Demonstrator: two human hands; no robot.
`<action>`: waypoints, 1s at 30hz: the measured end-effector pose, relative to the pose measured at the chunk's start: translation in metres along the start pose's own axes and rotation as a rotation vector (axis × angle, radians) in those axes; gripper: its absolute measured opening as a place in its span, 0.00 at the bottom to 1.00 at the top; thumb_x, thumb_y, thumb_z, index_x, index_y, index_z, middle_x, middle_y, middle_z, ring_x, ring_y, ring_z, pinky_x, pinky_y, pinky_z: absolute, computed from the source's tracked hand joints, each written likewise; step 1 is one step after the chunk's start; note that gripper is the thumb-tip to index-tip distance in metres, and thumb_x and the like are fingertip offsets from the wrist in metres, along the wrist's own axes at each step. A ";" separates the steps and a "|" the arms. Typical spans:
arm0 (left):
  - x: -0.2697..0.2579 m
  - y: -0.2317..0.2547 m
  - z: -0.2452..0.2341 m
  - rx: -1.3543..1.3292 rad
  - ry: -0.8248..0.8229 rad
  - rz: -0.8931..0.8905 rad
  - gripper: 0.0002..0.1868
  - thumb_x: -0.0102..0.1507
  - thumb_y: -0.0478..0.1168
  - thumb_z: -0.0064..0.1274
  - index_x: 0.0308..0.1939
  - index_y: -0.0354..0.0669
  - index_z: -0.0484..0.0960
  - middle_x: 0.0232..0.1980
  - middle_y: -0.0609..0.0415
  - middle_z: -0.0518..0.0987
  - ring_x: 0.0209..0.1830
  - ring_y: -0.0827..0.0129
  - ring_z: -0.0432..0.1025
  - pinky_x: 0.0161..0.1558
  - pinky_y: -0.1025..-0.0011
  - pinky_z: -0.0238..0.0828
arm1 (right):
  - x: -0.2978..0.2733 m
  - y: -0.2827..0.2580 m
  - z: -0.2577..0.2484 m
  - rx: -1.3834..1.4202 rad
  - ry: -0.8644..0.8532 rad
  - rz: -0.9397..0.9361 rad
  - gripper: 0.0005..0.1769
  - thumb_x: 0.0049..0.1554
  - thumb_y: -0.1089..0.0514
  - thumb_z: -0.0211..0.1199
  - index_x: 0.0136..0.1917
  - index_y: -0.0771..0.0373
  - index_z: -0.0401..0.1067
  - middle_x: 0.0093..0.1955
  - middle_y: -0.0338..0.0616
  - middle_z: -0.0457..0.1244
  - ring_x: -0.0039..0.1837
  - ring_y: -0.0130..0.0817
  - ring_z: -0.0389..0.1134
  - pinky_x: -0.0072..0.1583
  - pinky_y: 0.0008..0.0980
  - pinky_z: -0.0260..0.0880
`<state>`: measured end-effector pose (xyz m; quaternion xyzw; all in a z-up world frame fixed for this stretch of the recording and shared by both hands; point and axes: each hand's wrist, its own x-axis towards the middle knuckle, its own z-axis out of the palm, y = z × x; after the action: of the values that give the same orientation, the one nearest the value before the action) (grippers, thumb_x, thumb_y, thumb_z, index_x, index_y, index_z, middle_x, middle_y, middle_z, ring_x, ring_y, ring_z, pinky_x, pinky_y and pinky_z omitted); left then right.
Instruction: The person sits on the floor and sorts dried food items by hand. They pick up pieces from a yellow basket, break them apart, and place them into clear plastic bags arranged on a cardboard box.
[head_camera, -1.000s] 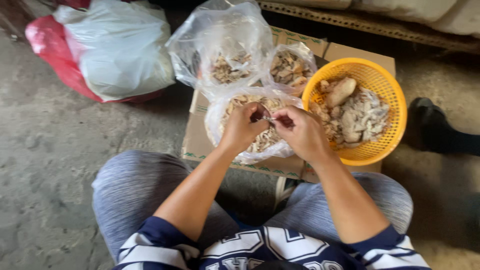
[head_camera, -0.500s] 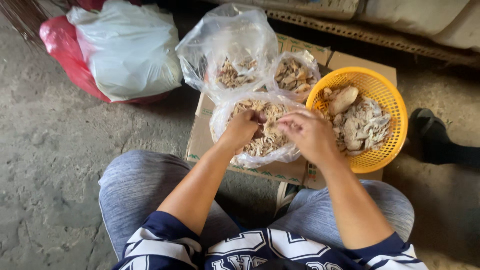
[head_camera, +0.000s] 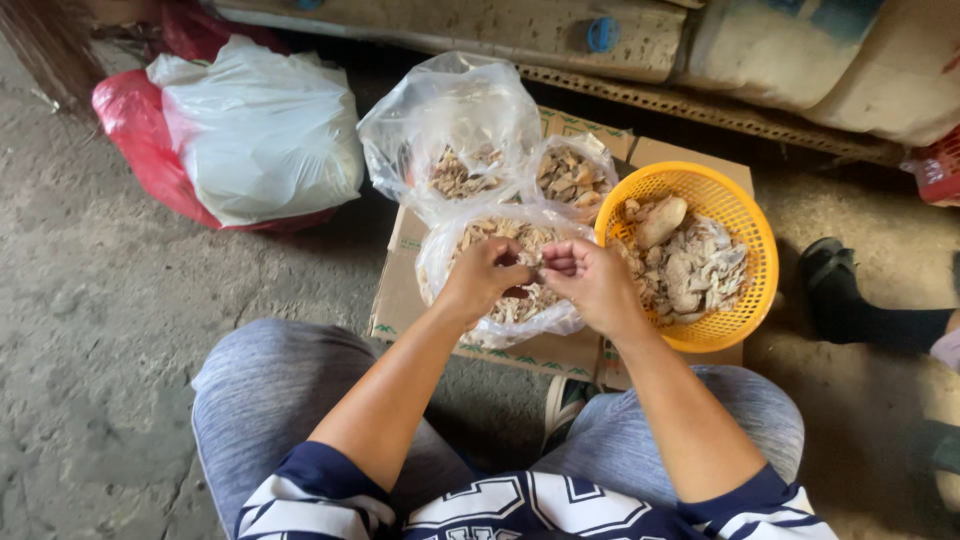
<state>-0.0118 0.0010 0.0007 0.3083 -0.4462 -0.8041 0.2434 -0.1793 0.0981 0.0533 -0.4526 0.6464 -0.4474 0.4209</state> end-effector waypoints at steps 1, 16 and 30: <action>-0.001 0.000 0.004 0.015 -0.019 0.024 0.07 0.61 0.30 0.56 0.43 0.31 0.79 0.37 0.51 0.79 0.34 0.69 0.78 0.37 0.71 0.81 | 0.000 0.003 -0.001 -0.043 0.023 -0.012 0.15 0.55 0.68 0.68 0.56 0.70 0.74 0.48 0.41 0.70 0.49 0.25 0.70 0.53 0.24 0.74; -0.010 0.010 0.010 0.058 0.010 0.088 0.13 0.58 0.28 0.60 0.45 0.33 0.77 0.38 0.56 0.78 0.36 0.71 0.76 0.39 0.70 0.82 | 0.004 0.000 -0.012 -0.024 0.082 0.001 0.12 0.53 0.67 0.65 0.52 0.66 0.79 0.42 0.36 0.72 0.41 0.21 0.70 0.45 0.22 0.72; -0.005 0.008 0.020 0.029 0.012 0.029 0.15 0.59 0.26 0.58 0.48 0.29 0.73 0.36 0.50 0.78 0.34 0.69 0.78 0.38 0.69 0.81 | 0.006 -0.007 -0.019 -0.063 0.074 -0.065 0.11 0.57 0.65 0.68 0.54 0.67 0.78 0.45 0.38 0.71 0.43 0.20 0.69 0.47 0.21 0.71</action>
<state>-0.0217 0.0116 0.0173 0.3101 -0.4609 -0.7920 0.2534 -0.1969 0.0941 0.0641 -0.4693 0.6603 -0.4568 0.3675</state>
